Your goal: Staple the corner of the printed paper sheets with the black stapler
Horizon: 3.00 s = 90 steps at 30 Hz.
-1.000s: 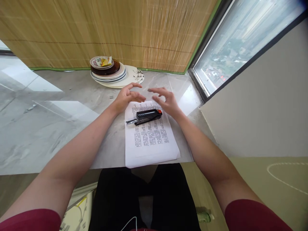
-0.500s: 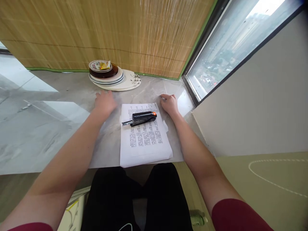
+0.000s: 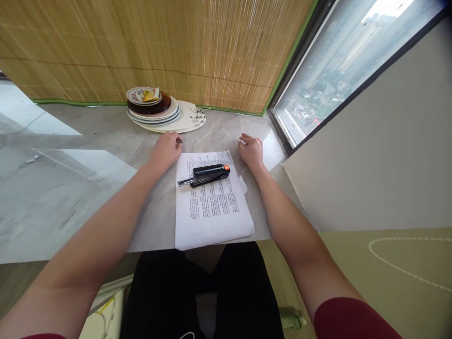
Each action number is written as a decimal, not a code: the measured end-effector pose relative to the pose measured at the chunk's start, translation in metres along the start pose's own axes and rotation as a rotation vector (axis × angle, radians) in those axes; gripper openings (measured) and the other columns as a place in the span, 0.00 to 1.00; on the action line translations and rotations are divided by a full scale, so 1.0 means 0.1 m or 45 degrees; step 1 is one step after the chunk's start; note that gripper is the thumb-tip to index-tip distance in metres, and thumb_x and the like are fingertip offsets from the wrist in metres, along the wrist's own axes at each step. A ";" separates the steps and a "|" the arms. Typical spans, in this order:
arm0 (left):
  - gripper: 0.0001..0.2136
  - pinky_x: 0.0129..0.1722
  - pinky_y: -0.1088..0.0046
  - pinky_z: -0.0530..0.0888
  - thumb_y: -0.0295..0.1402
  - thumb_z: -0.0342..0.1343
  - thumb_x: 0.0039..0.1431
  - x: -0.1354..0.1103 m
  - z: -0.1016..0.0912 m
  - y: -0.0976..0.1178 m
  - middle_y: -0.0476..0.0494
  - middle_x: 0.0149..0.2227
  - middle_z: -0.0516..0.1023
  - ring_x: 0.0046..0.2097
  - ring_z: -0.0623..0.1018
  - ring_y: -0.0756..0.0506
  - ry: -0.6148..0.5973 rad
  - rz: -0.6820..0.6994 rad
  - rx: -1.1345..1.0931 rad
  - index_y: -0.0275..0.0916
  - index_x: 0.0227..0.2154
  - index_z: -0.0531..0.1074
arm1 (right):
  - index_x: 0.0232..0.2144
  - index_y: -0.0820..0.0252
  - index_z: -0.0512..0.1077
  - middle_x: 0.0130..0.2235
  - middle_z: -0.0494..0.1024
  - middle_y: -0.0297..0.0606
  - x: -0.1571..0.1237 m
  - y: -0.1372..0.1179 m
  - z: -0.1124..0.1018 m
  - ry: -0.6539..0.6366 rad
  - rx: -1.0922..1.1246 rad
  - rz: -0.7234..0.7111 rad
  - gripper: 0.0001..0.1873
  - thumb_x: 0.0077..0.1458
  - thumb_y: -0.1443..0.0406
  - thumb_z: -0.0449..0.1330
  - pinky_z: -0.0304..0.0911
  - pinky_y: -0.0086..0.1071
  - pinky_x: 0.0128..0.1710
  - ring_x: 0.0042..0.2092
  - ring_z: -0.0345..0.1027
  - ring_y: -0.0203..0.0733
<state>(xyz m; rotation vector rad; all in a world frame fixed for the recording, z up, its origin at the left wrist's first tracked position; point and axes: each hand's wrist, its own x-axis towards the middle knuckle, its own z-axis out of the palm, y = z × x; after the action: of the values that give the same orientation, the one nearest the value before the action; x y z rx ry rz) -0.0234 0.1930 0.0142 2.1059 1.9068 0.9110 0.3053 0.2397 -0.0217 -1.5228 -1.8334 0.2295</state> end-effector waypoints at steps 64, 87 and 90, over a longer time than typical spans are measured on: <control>0.09 0.45 0.64 0.81 0.41 0.74 0.57 -0.12 0.04 0.21 0.44 0.39 0.88 0.42 0.85 0.42 -0.029 0.294 -0.827 0.45 0.38 0.87 | 0.54 0.45 0.77 0.47 0.81 0.40 -0.31 -0.68 -0.05 -0.102 0.128 -0.568 0.15 0.68 0.62 0.59 0.56 0.60 0.63 0.60 0.65 0.61; 0.07 0.40 0.69 0.79 0.42 0.71 0.60 -0.09 0.09 0.23 0.46 0.37 0.88 0.38 0.84 0.46 -0.048 0.622 -0.547 0.46 0.36 0.86 | 0.57 0.48 0.75 0.48 0.80 0.42 -0.34 -0.77 -0.16 -0.122 -0.109 -0.662 0.17 0.68 0.62 0.59 0.54 0.52 0.56 0.57 0.65 0.59; 0.07 0.41 0.68 0.80 0.42 0.71 0.60 -0.10 0.08 0.25 0.46 0.38 0.88 0.39 0.85 0.45 -0.007 0.631 -0.574 0.46 0.37 0.86 | 0.58 0.47 0.75 0.48 0.80 0.42 -0.34 -0.77 -0.16 -0.109 -0.099 -0.653 0.18 0.68 0.63 0.59 0.53 0.52 0.56 0.57 0.65 0.59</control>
<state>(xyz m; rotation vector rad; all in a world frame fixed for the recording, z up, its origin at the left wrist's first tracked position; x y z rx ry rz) 0.0017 0.1811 0.0171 2.2961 1.0382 1.2753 0.2563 0.1822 0.0183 -1.0538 -2.2513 -0.0231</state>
